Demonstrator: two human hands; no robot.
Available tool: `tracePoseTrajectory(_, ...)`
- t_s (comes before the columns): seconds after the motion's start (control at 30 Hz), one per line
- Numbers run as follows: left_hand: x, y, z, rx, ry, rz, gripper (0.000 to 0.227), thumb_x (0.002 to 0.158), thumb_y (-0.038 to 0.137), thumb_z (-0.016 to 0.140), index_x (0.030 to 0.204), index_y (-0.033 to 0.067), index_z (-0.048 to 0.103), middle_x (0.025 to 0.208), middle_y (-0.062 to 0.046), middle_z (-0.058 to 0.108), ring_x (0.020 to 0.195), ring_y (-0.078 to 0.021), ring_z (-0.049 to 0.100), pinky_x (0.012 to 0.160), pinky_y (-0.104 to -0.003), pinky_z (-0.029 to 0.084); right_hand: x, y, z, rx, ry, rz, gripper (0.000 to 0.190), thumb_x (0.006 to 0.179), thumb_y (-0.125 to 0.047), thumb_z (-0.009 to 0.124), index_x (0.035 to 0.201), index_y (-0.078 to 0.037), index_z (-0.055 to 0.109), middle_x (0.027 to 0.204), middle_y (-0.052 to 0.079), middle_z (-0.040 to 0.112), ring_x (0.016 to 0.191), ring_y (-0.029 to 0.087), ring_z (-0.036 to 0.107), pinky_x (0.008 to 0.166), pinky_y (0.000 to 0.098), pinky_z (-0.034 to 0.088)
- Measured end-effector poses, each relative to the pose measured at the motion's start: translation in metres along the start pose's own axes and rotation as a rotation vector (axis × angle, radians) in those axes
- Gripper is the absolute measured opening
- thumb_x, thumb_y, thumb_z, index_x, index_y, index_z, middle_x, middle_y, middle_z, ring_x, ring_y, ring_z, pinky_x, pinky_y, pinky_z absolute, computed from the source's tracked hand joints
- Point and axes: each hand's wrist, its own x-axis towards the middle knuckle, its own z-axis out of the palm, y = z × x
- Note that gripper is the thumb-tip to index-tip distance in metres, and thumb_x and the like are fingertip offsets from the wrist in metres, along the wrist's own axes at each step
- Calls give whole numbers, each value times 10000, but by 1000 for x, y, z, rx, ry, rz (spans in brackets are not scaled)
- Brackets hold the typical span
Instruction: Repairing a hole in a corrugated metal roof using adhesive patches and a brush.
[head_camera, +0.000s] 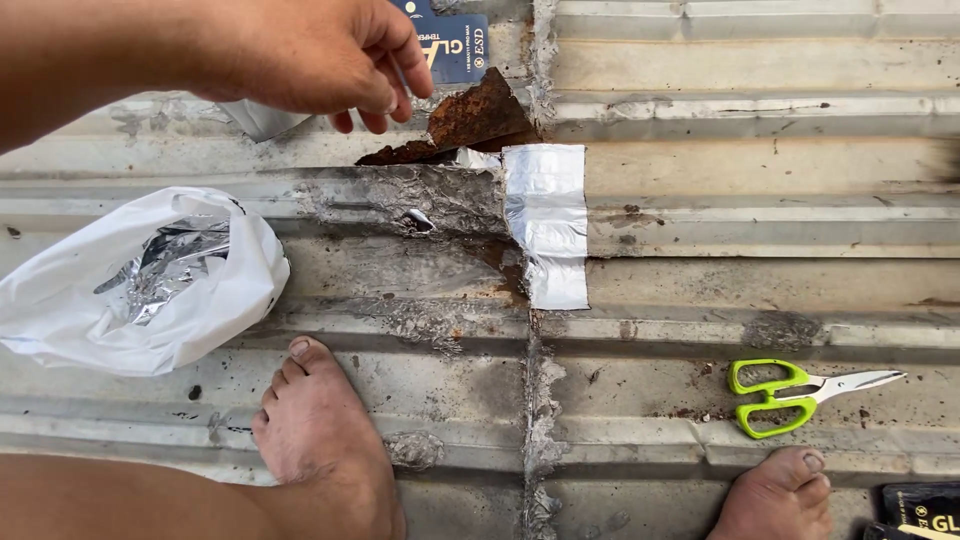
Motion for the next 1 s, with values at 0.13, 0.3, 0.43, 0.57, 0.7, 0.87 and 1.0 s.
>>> tracePoseTrajectory(0.13,-15,-6,2,35,-22,-51,307,945,135,639,1241,58,617,1081,-120,737,948,-202,721,817,-376,585,-13,10,14,-15,-4,-31,370,1166,-165,405,888,-12,596,861,171,626,771,348,612,735,463,511)
tracePoseTrajectory(0.3,-5,10,2,74,-15,-38,328,950,140,650,1264,56,612,1084,-127,741,963,-204,727,838,-375,587,-1,-1,-7,-124,39,-72,361,1172,-161,377,948,-24,625,879,135,637,776,296,612,767,420,508)
tracePoseTrajectory(0.43,1,11,0,95,-38,-52,355,952,110,630,1305,70,630,1127,-108,753,999,-199,730,847,-378,589,7,-15,-25,-70,7,14,390,1153,-217,402,884,-43,623,858,133,673,794,315,649,766,444,531)
tracePoseTrajectory(0.57,3,14,-5,75,-15,-21,330,947,133,641,1272,76,620,1103,-102,743,974,-191,724,835,-367,591,-15,-1,8,-35,32,22,378,1148,-203,412,890,-34,631,861,149,675,784,328,642,761,451,529)
tracePoseTrajectory(0.7,-4,38,-2,100,-23,-98,334,953,99,650,1285,70,644,1128,-111,757,991,-197,729,852,-377,588,3,-6,-15,-77,-7,17,381,1155,-207,422,873,-32,609,874,149,682,781,333,641,751,460,516)
tracePoseTrajectory(0.87,16,28,-4,123,-46,-91,331,978,117,640,1302,58,668,1147,-112,772,1009,-210,738,866,-371,588,0,-8,-16,-161,-45,-53,335,1149,-200,396,1012,-19,642,903,128,665,809,302,643,760,428,521)
tracePoseTrajectory(1.0,25,49,-7,139,-36,-99,359,956,69,628,1313,68,657,1160,-100,764,1013,-193,734,854,-372,590,3,-12,-15,-98,-80,89,394,1164,-279,413,925,-50,626,918,124,702,840,314,667,809,458,546)
